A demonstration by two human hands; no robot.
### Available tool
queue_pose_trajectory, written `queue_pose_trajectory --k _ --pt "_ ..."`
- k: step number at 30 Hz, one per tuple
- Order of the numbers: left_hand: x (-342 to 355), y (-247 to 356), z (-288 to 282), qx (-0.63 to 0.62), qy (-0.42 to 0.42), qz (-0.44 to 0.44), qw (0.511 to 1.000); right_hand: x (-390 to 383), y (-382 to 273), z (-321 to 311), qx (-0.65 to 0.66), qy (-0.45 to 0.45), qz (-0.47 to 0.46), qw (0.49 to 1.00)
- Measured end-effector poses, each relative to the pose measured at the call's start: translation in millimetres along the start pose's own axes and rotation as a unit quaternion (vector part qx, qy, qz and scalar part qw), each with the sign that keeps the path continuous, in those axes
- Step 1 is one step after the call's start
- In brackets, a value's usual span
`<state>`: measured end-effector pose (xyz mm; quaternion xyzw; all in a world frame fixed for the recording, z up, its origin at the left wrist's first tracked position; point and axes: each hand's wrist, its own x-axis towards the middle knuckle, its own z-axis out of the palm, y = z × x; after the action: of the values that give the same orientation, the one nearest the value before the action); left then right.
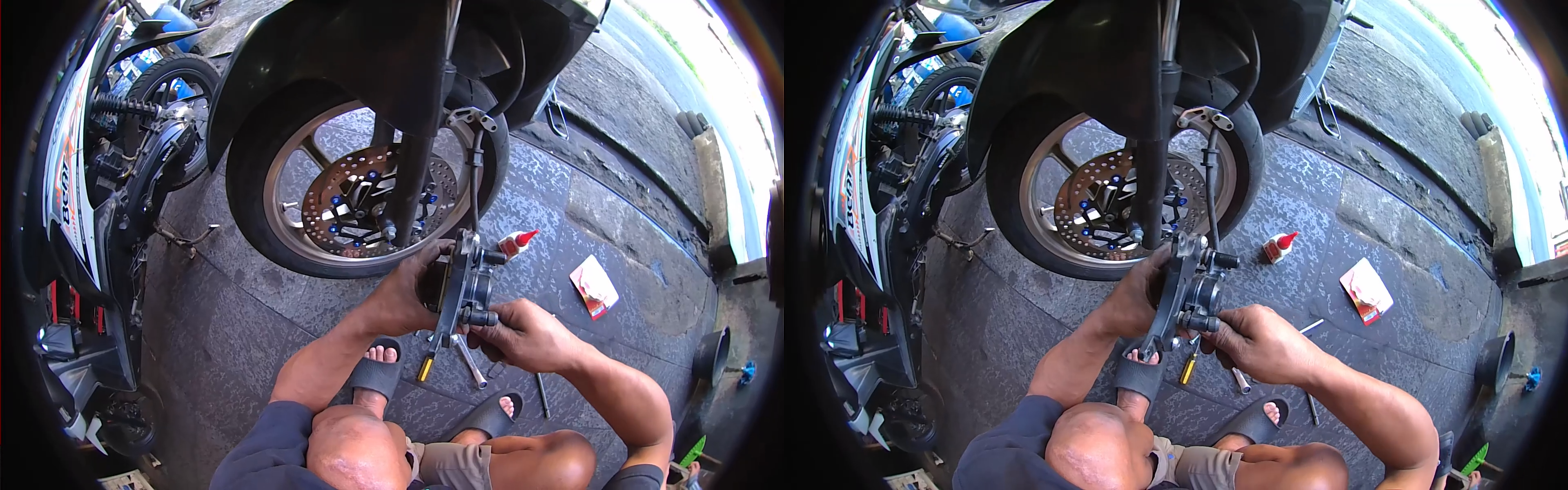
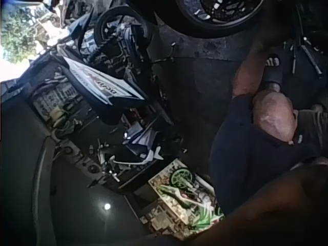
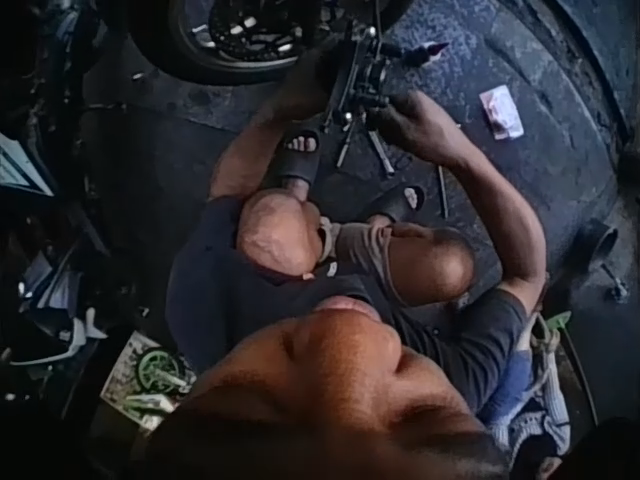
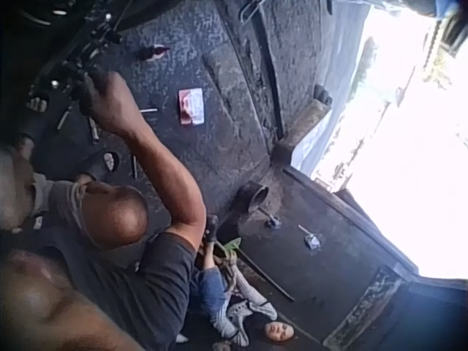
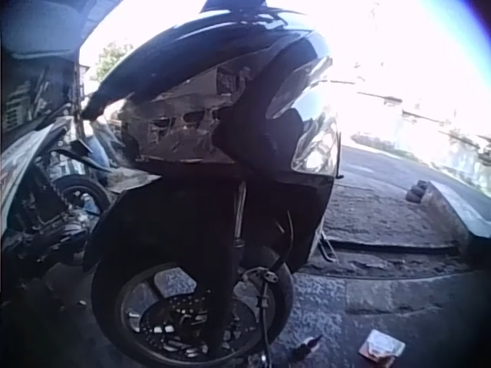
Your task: Replacing the front brake pads on a motorcycle.
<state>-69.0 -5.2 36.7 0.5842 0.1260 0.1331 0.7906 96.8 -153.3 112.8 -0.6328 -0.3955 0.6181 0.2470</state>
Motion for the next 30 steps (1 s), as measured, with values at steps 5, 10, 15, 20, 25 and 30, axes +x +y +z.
queue_pose_trajectory --k 5,10,15,20,25,30 --pt "0 6 0 -0.018 -0.002 -0.024 1.0 -2 12 6 -0.285 0.144 -0.215 0.923" --pt "1 10 0 -0.003 -0.023 -0.024 0.999 -2 13 4 -0.325 0.169 -0.257 0.895" --pt "-1 9 -2 0.035 -0.022 -0.036 0.998 -4 12 1 -0.006 0.042 -0.03 0.999" --pt "2 7 -3 0.03 -0.028 -0.016 0.999 -2 16 4 -0.373 0.153 -0.246 0.881" --pt "1 9 -4 0.027 -0.025 -0.069 0.997 1 13 -3 0.061 -0.007 0.019 0.998" --pt "2 8 -5 0.024 -0.023 -0.064 0.997 -4 15 -1 -0.189 0.079 -0.162 0.965"
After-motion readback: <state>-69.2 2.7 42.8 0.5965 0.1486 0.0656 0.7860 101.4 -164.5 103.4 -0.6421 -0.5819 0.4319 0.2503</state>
